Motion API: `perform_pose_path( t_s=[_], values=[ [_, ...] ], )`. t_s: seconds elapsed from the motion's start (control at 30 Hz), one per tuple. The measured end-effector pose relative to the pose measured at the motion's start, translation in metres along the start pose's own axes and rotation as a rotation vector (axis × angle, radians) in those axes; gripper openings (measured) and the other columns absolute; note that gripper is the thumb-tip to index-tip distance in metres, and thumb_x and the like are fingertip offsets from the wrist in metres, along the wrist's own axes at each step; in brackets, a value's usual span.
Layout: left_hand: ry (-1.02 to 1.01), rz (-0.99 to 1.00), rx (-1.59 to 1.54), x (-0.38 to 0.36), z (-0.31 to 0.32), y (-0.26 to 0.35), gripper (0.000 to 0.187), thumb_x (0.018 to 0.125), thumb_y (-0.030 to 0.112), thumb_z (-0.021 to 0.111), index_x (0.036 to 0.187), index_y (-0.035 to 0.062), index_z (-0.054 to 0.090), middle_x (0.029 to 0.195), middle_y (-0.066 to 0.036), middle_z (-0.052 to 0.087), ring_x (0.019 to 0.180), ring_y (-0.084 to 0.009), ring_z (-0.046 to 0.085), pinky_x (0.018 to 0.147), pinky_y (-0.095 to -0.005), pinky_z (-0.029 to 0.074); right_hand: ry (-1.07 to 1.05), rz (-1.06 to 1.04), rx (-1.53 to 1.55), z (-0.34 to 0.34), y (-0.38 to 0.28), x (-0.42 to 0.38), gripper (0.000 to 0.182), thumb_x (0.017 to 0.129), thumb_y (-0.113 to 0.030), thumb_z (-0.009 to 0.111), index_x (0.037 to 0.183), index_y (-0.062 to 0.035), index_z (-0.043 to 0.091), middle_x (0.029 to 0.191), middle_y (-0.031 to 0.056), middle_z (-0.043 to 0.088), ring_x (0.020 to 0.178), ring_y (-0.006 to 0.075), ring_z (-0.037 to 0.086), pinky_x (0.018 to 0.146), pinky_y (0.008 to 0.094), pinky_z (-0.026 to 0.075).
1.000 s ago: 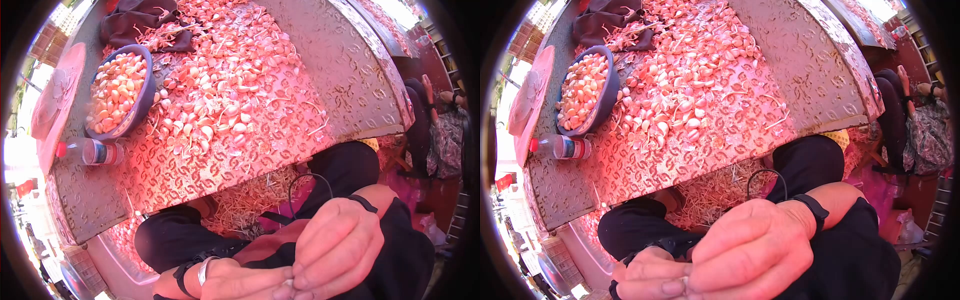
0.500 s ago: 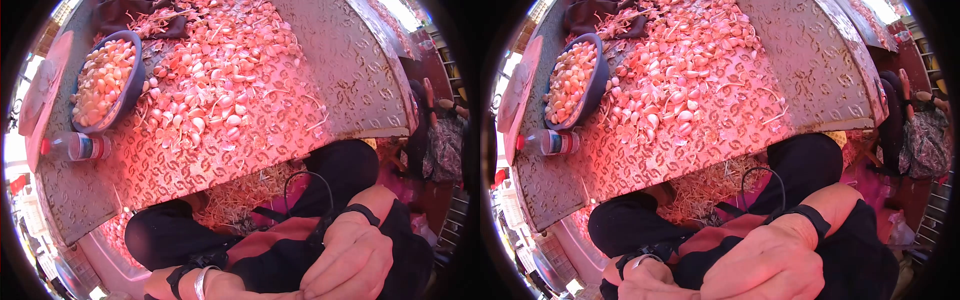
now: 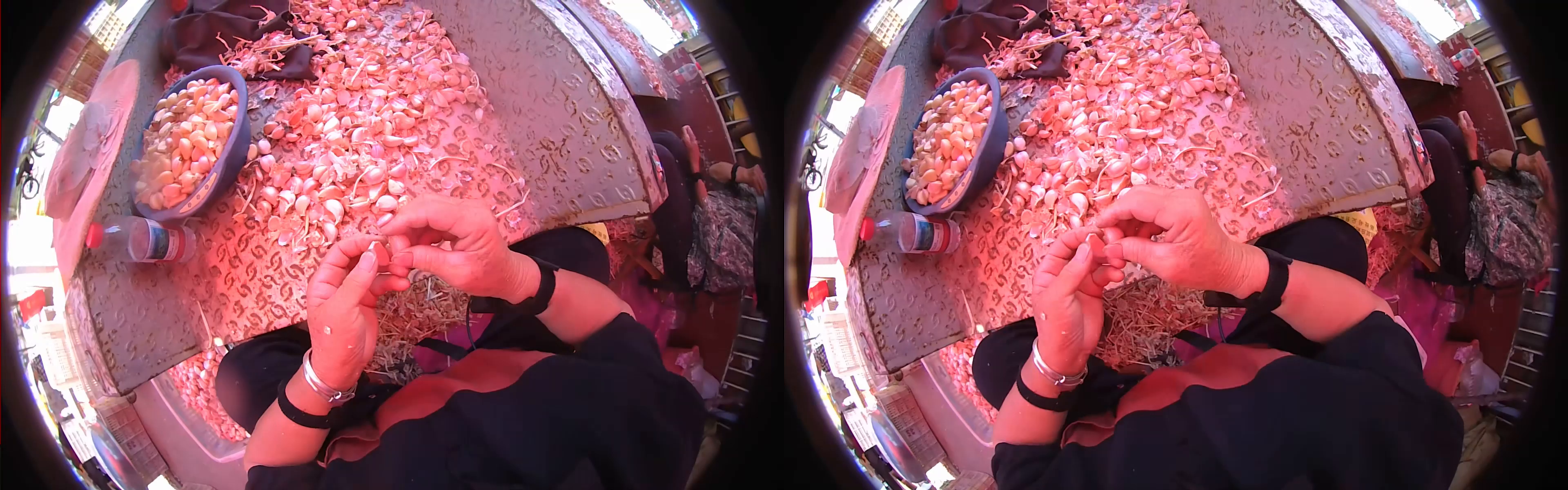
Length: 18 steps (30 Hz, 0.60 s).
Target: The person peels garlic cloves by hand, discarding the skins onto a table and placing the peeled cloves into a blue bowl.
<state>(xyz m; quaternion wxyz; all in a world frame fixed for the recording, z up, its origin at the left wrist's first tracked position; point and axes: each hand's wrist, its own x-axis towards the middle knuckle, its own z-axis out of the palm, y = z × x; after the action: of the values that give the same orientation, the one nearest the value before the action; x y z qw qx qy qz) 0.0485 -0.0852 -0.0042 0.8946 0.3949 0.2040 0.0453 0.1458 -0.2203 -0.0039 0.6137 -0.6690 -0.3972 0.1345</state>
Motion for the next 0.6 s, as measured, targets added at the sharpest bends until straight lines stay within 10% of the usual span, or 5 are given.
perform_pose_path(
  t_s=[0.23, 0.4, 0.6],
  values=[
    [0.188, -0.376, -0.231, 0.010, -0.024, -0.020, 0.010, 0.092, 0.014, 0.048, 0.091, 0.0054, 0.053, 0.074, -0.002, 0.052, 0.058, -0.0107, 0.047, 0.042, -0.0198, 0.030, -0.067, 0.050, -0.080, 0.007, 0.029, 0.007, 0.027, 0.075, -0.007, 0.066, 0.101, -0.0070, 0.062, 0.075, 0.0083, 0.058, 0.070, 0.0238, 0.061, 0.064, 0.0332, 0.049],
    [0.126, -0.322, -0.211, 0.025, -0.028, -0.014, 0.011, 0.092, 0.016, 0.051, 0.085, 0.0069, 0.050, 0.064, 0.002, 0.043, 0.050, -0.0067, 0.036, 0.039, -0.0177, 0.025, -0.238, 0.001, -0.963, -0.020, 0.088, 0.032, 0.016, 0.078, -0.016, 0.061, 0.092, -0.0075, 0.063, 0.079, 0.0119, 0.059, 0.074, 0.0314, 0.061, 0.066, 0.0408, 0.049],
    [0.041, -0.293, -0.145, 0.031, -0.030, -0.013, 0.020, 0.093, 0.017, 0.048, 0.101, 0.0002, 0.055, 0.063, 0.000, 0.047, 0.048, -0.0075, 0.039, 0.040, -0.0198, 0.028, -0.091, 0.105, -0.734, -0.033, 0.104, 0.024, 0.015, 0.075, -0.010, 0.065, 0.091, -0.0073, 0.064, 0.081, 0.0138, 0.063, 0.073, 0.0304, 0.062, 0.066, 0.0326, 0.050]
  ],
)
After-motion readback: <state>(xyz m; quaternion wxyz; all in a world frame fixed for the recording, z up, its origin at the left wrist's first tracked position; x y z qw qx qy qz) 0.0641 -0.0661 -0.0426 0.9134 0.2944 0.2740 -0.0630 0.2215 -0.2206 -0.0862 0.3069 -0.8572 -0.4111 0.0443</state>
